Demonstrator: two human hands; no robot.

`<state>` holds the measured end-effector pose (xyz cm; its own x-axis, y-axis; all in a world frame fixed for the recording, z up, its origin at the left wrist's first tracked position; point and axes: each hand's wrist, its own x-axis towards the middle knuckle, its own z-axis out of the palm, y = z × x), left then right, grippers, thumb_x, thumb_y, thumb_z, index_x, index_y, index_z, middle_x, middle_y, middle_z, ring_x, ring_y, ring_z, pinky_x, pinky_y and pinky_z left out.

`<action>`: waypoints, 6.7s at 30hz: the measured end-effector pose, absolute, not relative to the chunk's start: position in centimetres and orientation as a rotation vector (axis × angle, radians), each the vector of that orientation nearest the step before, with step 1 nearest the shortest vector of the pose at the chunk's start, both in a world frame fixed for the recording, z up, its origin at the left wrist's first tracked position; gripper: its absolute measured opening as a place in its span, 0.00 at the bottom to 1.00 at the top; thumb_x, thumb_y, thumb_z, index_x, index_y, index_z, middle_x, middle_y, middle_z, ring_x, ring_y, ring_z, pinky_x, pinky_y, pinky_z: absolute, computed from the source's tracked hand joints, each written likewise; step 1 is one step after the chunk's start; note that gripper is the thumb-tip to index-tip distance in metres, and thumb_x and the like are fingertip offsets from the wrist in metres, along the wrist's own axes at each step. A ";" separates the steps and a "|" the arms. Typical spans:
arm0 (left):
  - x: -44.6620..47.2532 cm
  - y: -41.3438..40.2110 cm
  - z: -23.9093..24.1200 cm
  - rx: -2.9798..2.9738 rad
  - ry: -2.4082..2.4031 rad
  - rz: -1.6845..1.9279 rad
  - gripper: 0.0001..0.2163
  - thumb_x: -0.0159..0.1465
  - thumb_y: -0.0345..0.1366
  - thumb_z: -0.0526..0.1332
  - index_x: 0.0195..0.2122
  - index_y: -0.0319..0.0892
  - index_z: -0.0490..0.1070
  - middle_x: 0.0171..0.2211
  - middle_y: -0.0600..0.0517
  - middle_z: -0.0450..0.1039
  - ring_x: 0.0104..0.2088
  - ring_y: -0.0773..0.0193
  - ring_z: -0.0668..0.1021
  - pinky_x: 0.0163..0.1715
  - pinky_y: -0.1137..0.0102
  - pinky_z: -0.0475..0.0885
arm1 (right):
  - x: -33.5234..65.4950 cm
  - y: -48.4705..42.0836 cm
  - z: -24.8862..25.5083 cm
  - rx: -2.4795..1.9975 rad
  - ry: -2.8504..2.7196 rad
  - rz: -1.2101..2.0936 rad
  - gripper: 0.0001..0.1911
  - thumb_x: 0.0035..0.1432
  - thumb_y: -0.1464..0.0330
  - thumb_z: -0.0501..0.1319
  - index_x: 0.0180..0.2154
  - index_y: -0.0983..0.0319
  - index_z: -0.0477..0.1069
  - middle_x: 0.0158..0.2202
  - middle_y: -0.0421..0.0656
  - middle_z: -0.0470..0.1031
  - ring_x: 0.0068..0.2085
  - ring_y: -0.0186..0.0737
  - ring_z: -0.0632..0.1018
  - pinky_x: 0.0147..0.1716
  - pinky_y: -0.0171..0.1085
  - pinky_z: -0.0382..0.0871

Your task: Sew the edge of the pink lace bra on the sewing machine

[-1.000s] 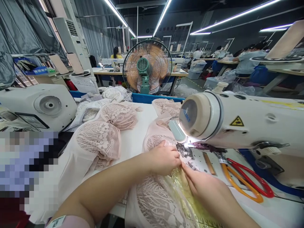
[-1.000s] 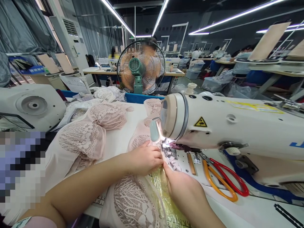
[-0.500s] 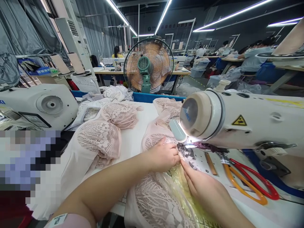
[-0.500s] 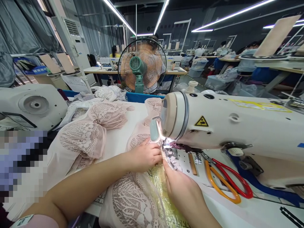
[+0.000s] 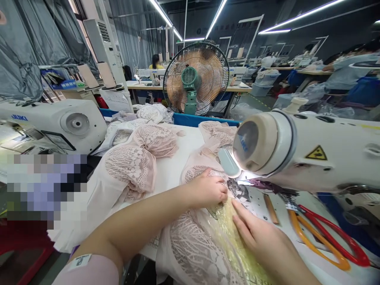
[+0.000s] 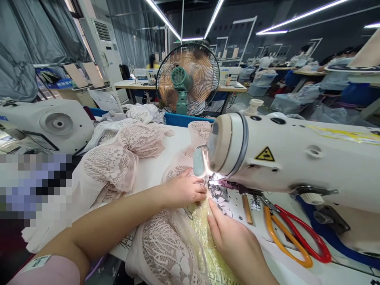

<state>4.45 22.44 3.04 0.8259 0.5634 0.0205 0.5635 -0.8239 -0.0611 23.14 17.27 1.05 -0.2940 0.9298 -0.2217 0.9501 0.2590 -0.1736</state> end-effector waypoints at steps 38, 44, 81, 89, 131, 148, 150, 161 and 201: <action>4.9 21.0 2.7 -2.949 -1.187 0.059 0.21 0.66 0.46 0.47 0.56 0.39 0.61 0.53 0.44 0.64 0.45 0.56 0.72 0.39 0.64 0.69 | 25.2 18.2 0.5 1.741 2.562 -0.827 0.28 0.61 0.57 0.43 0.59 0.59 0.61 0.49 0.46 0.76 0.46 0.48 0.78 0.39 0.42 0.74; 4.8 21.5 2.7 -2.975 -1.165 0.108 0.22 0.67 0.46 0.47 0.56 0.39 0.61 0.54 0.46 0.64 0.47 0.55 0.71 0.43 0.63 0.68 | 27.1 18.0 1.9 2.264 2.522 -1.152 0.23 0.53 0.50 0.52 0.42 0.52 0.75 0.48 0.40 0.77 0.52 0.51 0.73 0.48 0.46 0.70; 3.2 22.6 4.9 -3.457 -1.019 0.093 0.04 0.58 0.29 0.59 0.34 0.38 0.71 0.37 0.49 0.70 0.36 0.66 0.72 0.33 0.74 0.65 | 24.7 15.4 2.6 1.739 2.691 -1.434 0.19 0.59 0.54 0.49 0.24 0.58 0.65 0.24 0.38 0.65 0.28 0.38 0.68 0.29 0.34 0.60; 2.0 23.4 4.3 -3.729 -1.575 -0.539 0.06 0.56 0.34 0.61 0.25 0.40 0.65 0.24 0.57 0.65 0.27 0.69 0.68 0.28 0.74 0.62 | 24.0 10.4 -1.3 2.533 2.506 -1.611 0.26 0.54 0.49 0.55 0.50 0.57 0.67 0.43 0.44 0.76 0.44 0.43 0.77 0.37 0.32 0.73; 4.4 20.5 5.2 -3.080 -1.166 0.144 0.20 0.64 0.44 0.48 0.46 0.34 0.69 0.43 0.43 0.70 0.42 0.54 0.72 0.37 0.62 0.69 | 24.6 14.1 -1.2 2.134 2.580 -0.982 0.24 0.59 0.59 0.49 0.51 0.62 0.72 0.51 0.42 0.74 0.53 0.46 0.73 0.51 0.39 0.69; 5.8 21.2 2.7 -2.989 -1.360 -0.029 0.24 0.65 0.49 0.46 0.49 0.34 0.68 0.44 0.44 0.65 0.46 0.55 0.67 0.47 0.58 0.63 | 24.1 15.9 -0.9 2.016 2.641 -0.766 0.28 0.60 0.61 0.44 0.55 0.69 0.66 0.52 0.47 0.73 0.52 0.50 0.74 0.46 0.45 0.73; 5.8 21.3 2.5 -2.976 -1.355 -0.069 0.24 0.65 0.50 0.46 0.47 0.35 0.69 0.43 0.44 0.66 0.45 0.55 0.68 0.46 0.59 0.63 | 24.0 16.2 -1.0 2.015 2.651 -0.761 0.28 0.60 0.61 0.44 0.54 0.68 0.67 0.50 0.47 0.74 0.49 0.51 0.76 0.44 0.45 0.74; 5.6 21.0 3.1 -2.970 -1.321 -0.056 0.23 0.64 0.49 0.50 0.48 0.34 0.69 0.44 0.45 0.66 0.46 0.55 0.68 0.49 0.57 0.62 | 24.5 17.1 -1.5 1.957 2.670 -0.695 0.27 0.61 0.63 0.43 0.54 0.67 0.67 0.50 0.48 0.74 0.50 0.48 0.76 0.46 0.43 0.73; 4.9 21.5 2.9 -2.804 -1.410 -0.087 0.22 0.63 0.48 0.51 0.47 0.35 0.70 0.43 0.43 0.69 0.48 0.52 0.67 0.49 0.56 0.62 | 23.8 18.0 -1.4 2.062 2.594 -0.556 0.26 0.60 0.63 0.43 0.55 0.60 0.67 0.49 0.44 0.76 0.47 0.49 0.77 0.39 0.43 0.74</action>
